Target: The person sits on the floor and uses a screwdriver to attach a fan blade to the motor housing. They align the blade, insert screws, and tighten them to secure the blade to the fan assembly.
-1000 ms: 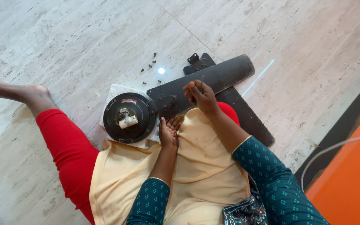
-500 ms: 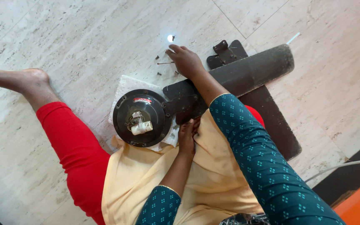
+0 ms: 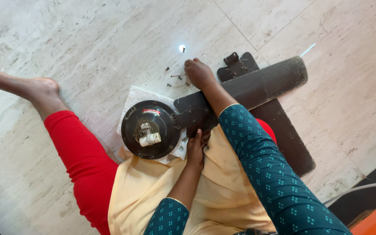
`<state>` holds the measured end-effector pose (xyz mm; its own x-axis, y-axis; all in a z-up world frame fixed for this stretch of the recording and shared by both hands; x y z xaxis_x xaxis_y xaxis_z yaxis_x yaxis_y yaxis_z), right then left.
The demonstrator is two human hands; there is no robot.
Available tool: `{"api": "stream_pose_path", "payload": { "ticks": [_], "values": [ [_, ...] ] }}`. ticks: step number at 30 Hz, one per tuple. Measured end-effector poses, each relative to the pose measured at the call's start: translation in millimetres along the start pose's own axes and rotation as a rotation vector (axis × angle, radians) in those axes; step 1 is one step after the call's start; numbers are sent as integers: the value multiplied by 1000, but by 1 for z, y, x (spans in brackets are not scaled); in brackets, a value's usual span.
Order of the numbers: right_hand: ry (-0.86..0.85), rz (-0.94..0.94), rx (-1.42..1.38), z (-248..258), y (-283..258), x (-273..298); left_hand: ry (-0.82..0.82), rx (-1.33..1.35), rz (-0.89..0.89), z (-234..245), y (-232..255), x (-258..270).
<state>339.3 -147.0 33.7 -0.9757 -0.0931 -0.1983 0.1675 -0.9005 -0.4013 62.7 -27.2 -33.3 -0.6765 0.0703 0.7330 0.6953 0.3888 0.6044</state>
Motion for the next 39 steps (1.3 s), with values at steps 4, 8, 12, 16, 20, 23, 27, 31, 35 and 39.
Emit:
{"api": "stream_pose_path", "payload": {
  "ticks": [4,8,12,16,20,23,27,31,35,39],
  "values": [
    [0,-9,47,6,9,4,-3,-6,-31,-2,5,0],
    [28,-13,37,15,15,9,6,-13,-15,-2,5,-1],
    [109,-29,-35,41,9,12,-11,9,2,-5,8,1],
    [178,9,-198,80,-19,10,-27,102,12,-10,14,4],
    [139,81,-263,102,-58,22,-10,130,-31,-8,15,0],
    [28,65,-301,106,-83,34,-10,148,-46,-9,15,-3],
    [-17,91,-364,112,-106,57,28,163,-41,-7,12,-4],
    [-76,164,-343,107,-124,76,8,125,-78,-8,18,-2],
    [-155,140,-261,100,-132,90,-28,88,-145,-13,25,2],
    [-167,152,-221,98,-138,96,-41,66,-201,-9,21,-1]
  ]
}}
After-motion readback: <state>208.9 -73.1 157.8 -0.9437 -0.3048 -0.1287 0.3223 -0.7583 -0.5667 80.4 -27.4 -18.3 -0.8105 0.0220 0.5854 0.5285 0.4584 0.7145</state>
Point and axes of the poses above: each hand's wrist, its own x-axis away from the middle knuckle, its own z-axis out of the back of the hand, y = z × x, the point moved 10 cm from there along -x, towards the middle knuckle, and after that the axes turned 10 degrees about y, right-handed, at the moved point
